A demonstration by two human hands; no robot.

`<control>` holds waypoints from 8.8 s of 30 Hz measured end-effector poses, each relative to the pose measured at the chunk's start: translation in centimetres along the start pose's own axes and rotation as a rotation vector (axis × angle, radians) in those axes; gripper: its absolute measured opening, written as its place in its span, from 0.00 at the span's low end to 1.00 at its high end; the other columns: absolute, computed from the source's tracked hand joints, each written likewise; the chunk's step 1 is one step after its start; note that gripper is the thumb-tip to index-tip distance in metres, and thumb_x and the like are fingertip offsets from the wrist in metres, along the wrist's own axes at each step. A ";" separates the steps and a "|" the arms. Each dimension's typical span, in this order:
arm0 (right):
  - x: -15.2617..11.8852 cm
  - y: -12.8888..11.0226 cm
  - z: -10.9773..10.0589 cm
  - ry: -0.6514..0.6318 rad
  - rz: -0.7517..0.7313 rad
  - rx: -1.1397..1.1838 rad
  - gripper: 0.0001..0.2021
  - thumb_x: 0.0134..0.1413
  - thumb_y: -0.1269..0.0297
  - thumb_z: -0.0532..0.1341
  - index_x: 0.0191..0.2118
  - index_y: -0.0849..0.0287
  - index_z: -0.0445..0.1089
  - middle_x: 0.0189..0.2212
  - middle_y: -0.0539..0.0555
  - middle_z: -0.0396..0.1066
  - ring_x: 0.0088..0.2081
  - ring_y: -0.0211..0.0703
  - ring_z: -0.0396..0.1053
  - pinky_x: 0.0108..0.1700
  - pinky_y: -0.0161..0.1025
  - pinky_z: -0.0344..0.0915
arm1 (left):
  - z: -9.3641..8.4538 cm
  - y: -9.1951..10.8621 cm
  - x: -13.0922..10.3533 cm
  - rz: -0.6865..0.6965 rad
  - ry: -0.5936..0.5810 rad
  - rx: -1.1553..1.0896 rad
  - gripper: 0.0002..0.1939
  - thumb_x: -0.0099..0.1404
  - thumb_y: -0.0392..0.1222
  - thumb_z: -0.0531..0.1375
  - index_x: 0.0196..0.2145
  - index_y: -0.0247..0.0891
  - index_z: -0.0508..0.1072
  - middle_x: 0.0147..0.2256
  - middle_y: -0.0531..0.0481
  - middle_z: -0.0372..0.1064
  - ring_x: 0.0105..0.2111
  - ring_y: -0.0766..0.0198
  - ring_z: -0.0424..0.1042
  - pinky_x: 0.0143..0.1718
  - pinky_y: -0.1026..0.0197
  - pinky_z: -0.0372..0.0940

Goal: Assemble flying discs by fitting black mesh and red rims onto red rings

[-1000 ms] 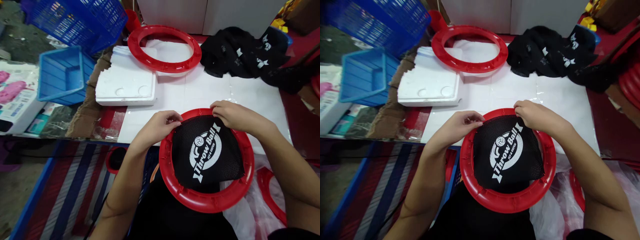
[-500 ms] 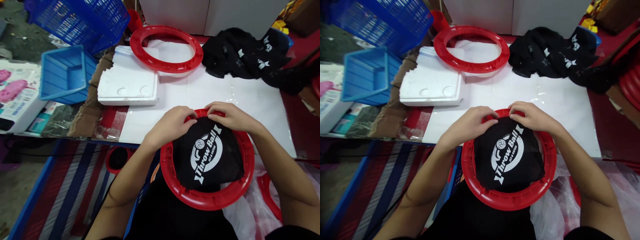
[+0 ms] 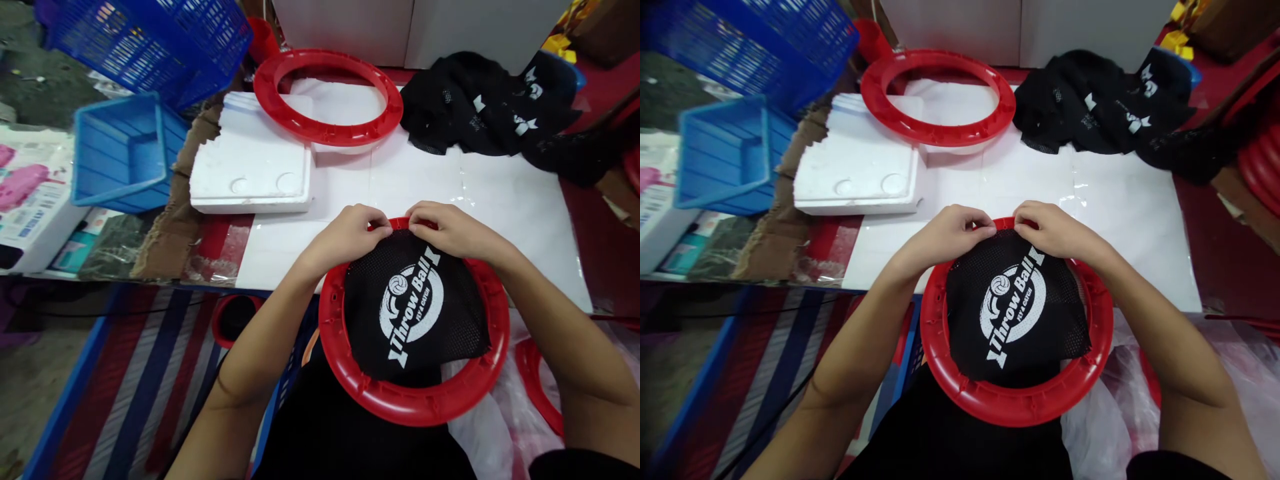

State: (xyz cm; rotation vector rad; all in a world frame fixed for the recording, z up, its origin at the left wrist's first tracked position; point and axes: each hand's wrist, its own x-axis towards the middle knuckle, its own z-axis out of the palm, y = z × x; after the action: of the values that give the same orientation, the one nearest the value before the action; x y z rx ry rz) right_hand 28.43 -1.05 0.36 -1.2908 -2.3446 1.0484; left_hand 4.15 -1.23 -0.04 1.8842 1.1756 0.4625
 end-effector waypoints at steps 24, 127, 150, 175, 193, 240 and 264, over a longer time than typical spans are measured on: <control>0.8 1.1 -1.2 -0.138 0.037 0.084 0.08 0.60 0.59 0.64 0.34 0.55 0.79 0.48 0.56 0.77 0.43 0.47 0.73 0.48 0.45 0.69 | 0.8 -1.3 -1.3 0.271 0.016 0.047 0.10 0.75 0.40 0.61 0.45 0.41 0.85 0.43 0.48 0.81 0.42 0.59 0.78 0.48 0.57 0.69; -5.3 2.1 -1.2 0.295 0.215 -0.145 0.08 0.69 0.61 0.60 0.39 0.54 0.76 0.34 0.52 0.79 0.35 0.46 0.72 0.41 0.44 0.62 | 0.5 0.1 5.7 0.214 -0.149 -0.163 0.06 0.65 0.39 0.67 0.37 0.38 0.86 0.33 0.48 0.82 0.34 0.61 0.77 0.39 0.58 0.69; -4.3 1.2 -0.9 0.365 0.262 -0.208 0.06 0.63 0.68 0.62 0.40 0.52 0.78 0.37 0.52 0.81 0.38 0.49 0.75 0.43 0.45 0.65 | 0.9 0.0 4.9 0.293 -0.057 0.040 0.10 0.70 0.38 0.62 0.42 0.39 0.84 0.40 0.48 0.83 0.37 0.61 0.77 0.46 0.57 0.70; -5.8 -0.1 0.0 0.353 0.341 -0.417 0.07 0.70 0.65 0.57 0.40 0.53 0.73 0.37 0.56 0.77 0.39 0.52 0.71 0.39 0.46 0.60 | 1.9 1.2 7.8 0.212 -0.212 -0.083 0.07 0.63 0.36 0.66 0.38 0.36 0.85 0.37 0.46 0.83 0.37 0.59 0.79 0.42 0.58 0.70; -6.6 1.7 -0.4 0.242 0.206 -0.159 0.12 0.70 0.65 0.57 0.34 0.56 0.75 0.33 0.54 0.72 0.38 0.46 0.69 0.43 0.43 0.62 | 3.8 2.8 7.3 0.543 -0.284 0.267 0.11 0.72 0.39 0.58 0.41 0.37 0.82 0.42 0.44 0.80 0.42 0.56 0.76 0.47 0.55 0.66; -13.6 6.4 -1.3 0.394 0.078 0.175 0.05 0.65 0.55 0.70 0.39 0.49 0.79 0.63 0.52 0.74 0.65 0.57 0.70 0.71 0.62 0.62 | 0.3 1.8 5.9 0.485 -0.300 0.170 0.07 0.70 0.43 0.65 0.36 0.38 0.81 0.42 0.45 0.78 0.40 0.59 0.76 0.44 0.57 0.68; -13.3 8.2 -3.3 0.292 0.138 0.279 0.12 0.67 0.50 0.66 0.38 0.52 0.75 0.58 0.55 0.76 0.52 0.53 0.74 0.54 0.52 0.72 | 1.7 0.7 6.4 0.509 -0.111 0.315 0.10 0.75 0.40 0.58 0.42 0.40 0.81 0.42 0.46 0.81 0.41 0.58 0.76 0.45 0.55 0.67</control>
State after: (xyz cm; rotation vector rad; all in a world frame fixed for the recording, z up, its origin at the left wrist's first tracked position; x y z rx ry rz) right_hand 42.91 -7.59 -1.67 -1.4026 -1.8476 1.0966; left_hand 8.84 3.41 -1.22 2.4613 0.7152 0.4549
